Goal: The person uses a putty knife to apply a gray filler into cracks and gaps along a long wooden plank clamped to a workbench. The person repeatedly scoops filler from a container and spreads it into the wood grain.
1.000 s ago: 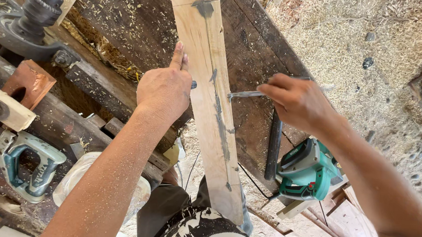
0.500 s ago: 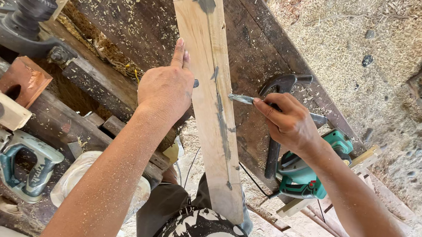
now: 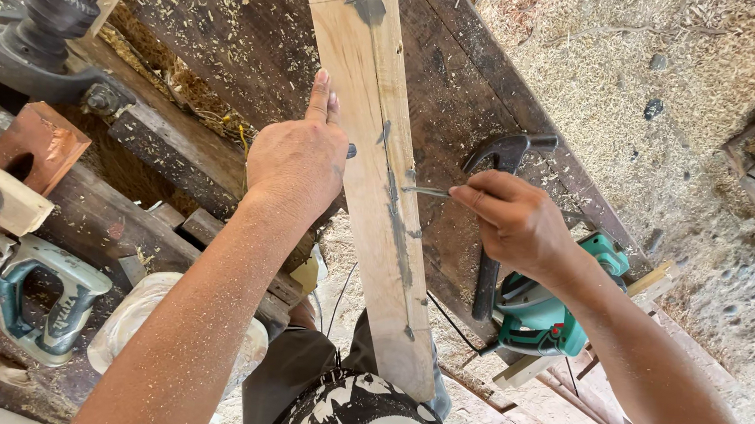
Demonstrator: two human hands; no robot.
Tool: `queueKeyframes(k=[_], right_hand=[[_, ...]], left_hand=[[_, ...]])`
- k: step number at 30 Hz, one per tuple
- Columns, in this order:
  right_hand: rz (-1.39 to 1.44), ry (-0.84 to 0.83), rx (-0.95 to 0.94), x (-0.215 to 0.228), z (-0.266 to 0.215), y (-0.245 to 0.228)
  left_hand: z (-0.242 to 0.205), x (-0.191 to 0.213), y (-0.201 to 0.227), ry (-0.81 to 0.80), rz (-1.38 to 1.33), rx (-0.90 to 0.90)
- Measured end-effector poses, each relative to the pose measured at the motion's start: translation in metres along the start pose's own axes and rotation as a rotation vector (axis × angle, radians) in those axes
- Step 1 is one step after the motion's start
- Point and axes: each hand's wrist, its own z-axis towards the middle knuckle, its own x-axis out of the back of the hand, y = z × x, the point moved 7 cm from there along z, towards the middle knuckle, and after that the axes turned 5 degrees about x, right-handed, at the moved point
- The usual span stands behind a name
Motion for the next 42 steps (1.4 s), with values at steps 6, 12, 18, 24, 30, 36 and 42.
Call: queueKeyframes(k=[6,12,18,24,30,36,42], right_hand=[[0.138,0.059,-0.120,0.005,-0.001,0.014],[0.095,0.021,-0.105,-0.001,0.002,0.016],[0.020,0.013,-0.059,-0.002,0.005,0.008],[0.143,-0.185,-0.122,-0.013,0.001,0.009],[0.450,-0.005,-0.271,0.004,0.000,0.021],[0.191,0.244,-0.206,0.019,0.042,0.040],[0.090,0.254,-0.153,0.006,0.074,0.054]], left_hand=[[-0.001,0.001,0.000,0.031,-0.002,-0.015],[-0.001,0.002,0.000,0.036,0.014,-0.024],[-0.001,0.003,0.001,0.046,0.033,-0.029],[-0.001,0.002,0.000,0.037,0.023,-0.019],[-0.003,-0.002,0.002,0.027,0.048,-0.018],[-0.003,0.004,0.006,0.061,0.095,-0.015],[0.000,0.005,0.006,0.038,0.109,-0.014]])
